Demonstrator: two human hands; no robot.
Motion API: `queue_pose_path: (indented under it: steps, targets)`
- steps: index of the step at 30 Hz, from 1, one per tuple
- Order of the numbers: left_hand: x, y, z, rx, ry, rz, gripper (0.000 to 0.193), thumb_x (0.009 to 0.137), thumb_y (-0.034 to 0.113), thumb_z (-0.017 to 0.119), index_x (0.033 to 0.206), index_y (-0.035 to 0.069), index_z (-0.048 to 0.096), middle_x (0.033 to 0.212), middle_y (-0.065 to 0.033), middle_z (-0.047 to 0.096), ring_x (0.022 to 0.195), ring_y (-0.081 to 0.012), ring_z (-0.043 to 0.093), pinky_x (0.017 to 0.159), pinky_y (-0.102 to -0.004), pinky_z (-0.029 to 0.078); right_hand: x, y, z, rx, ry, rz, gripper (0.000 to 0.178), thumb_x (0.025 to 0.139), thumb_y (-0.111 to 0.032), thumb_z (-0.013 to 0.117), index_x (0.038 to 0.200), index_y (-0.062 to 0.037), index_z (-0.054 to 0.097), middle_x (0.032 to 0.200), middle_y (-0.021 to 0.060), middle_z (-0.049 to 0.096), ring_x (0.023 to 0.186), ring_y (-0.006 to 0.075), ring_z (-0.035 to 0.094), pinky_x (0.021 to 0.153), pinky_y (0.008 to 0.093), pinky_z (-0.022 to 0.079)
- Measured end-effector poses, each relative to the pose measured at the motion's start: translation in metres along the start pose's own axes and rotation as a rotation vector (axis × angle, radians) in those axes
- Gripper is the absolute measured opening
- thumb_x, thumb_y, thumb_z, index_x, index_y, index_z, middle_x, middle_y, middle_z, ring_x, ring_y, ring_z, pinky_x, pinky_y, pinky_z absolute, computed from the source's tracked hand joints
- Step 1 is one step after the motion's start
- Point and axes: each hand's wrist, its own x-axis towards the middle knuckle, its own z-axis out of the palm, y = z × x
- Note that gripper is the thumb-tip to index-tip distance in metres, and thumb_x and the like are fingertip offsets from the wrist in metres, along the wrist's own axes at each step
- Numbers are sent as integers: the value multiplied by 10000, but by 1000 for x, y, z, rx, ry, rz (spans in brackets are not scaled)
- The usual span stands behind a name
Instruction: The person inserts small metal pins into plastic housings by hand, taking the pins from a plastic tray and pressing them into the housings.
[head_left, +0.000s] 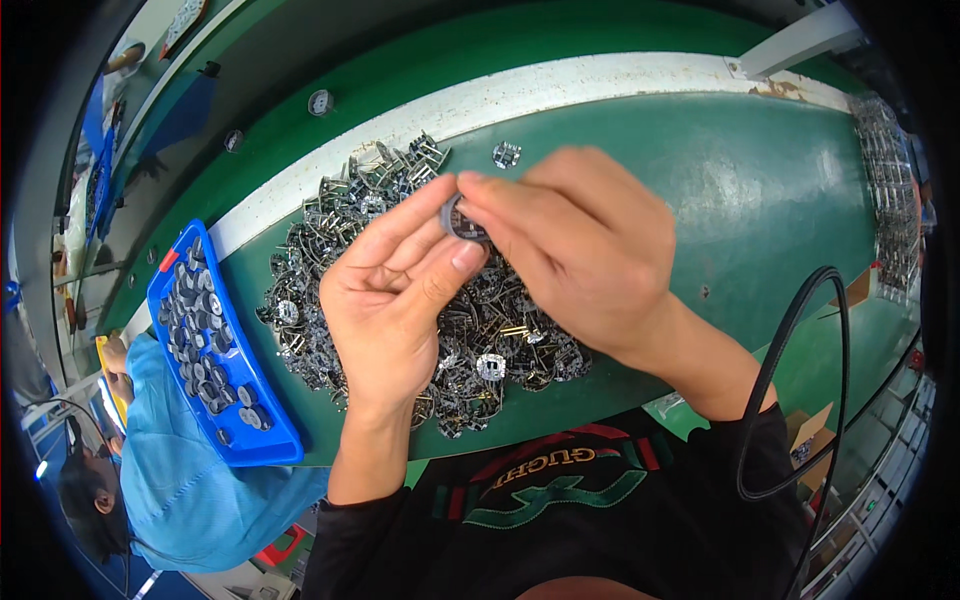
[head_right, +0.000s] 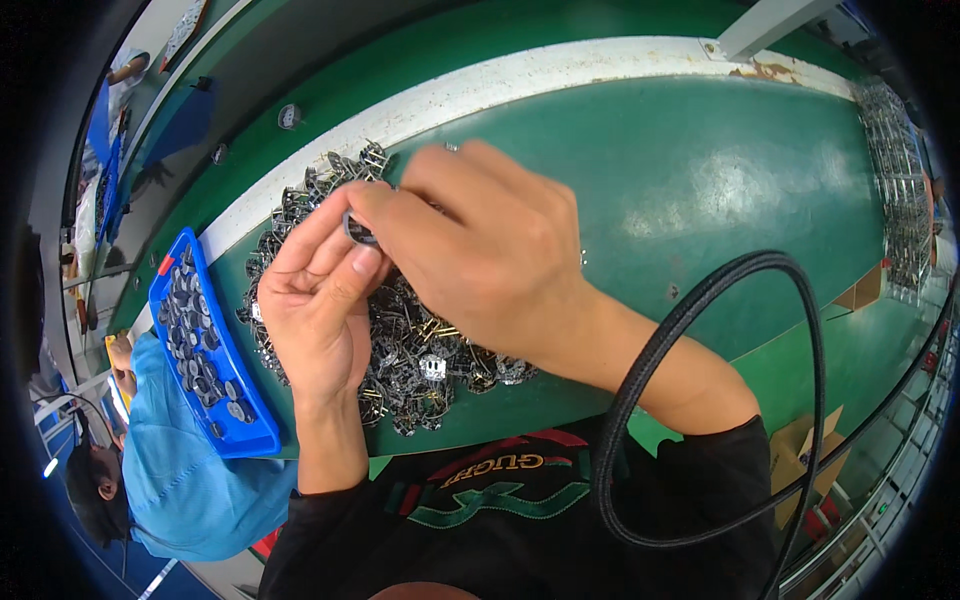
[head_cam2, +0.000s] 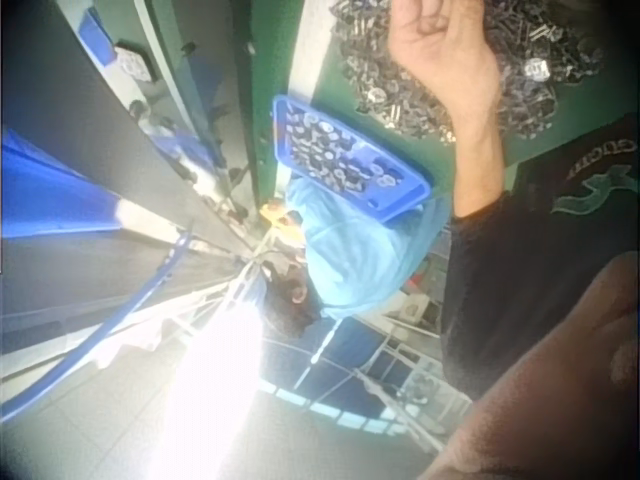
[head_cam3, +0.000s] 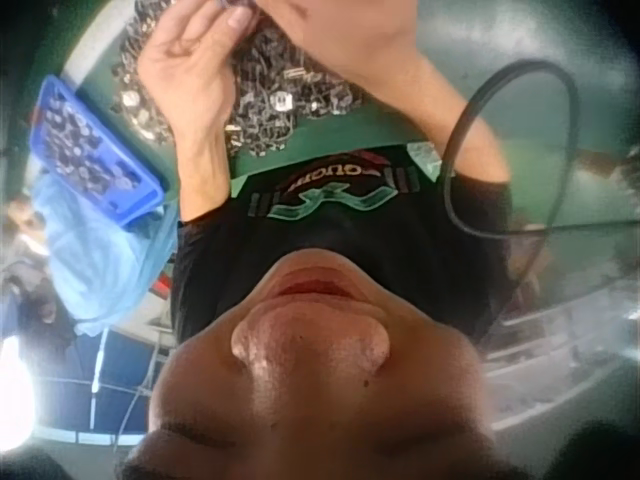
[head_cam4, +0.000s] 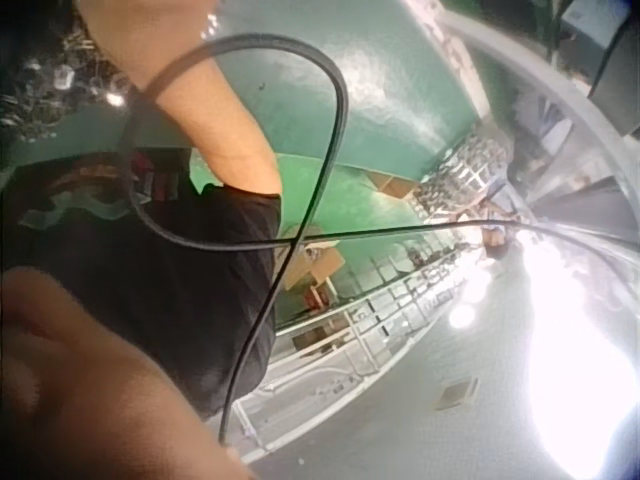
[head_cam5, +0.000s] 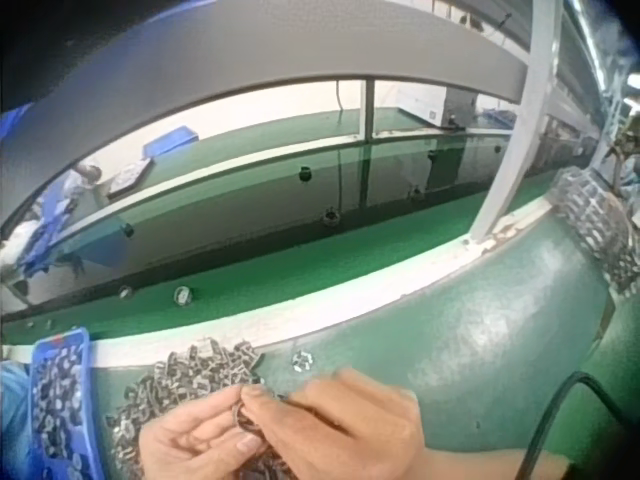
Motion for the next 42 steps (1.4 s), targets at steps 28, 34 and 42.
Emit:
queue_pose_path:
  steps: [28, 34, 42]
  targets:
    - [293, 6, -77, 1275, 79, 247, 259, 798, 258, 764, 969, 64, 777, 922, -103, 755, 830, -181, 700, 786, -320, 514, -10, 67, 2, -135, -465, 51, 216, 826, -105, 682, 1038, -61, 697, 960, 63, 606, 976, 261, 585, 822, 380, 519]
    - [252, 13, -48, 1388, 136, 174, 380, 830, 395, 737, 1002, 57, 763, 938, -149, 744, 894, -243, 712, 833, -347, 518, -13, 77, -7, -75, -431, 49, 40, 814, -70, 648, 805, -31, 653, 858, 86, 602, 910, 277, 612, 764, 407, 533]
    - [195, 23, -38, 1607, -66, 138, 377, 788, 208, 796, 1031, -57, 682, 845, -115, 697, 735, -165, 664, 674, -297, 524, -3, 72, -18, 18, -494, 189, 46, 833, -60, 642, 835, -23, 669, 889, 117, 617, 846, 330, 640, 767, 438, 526]
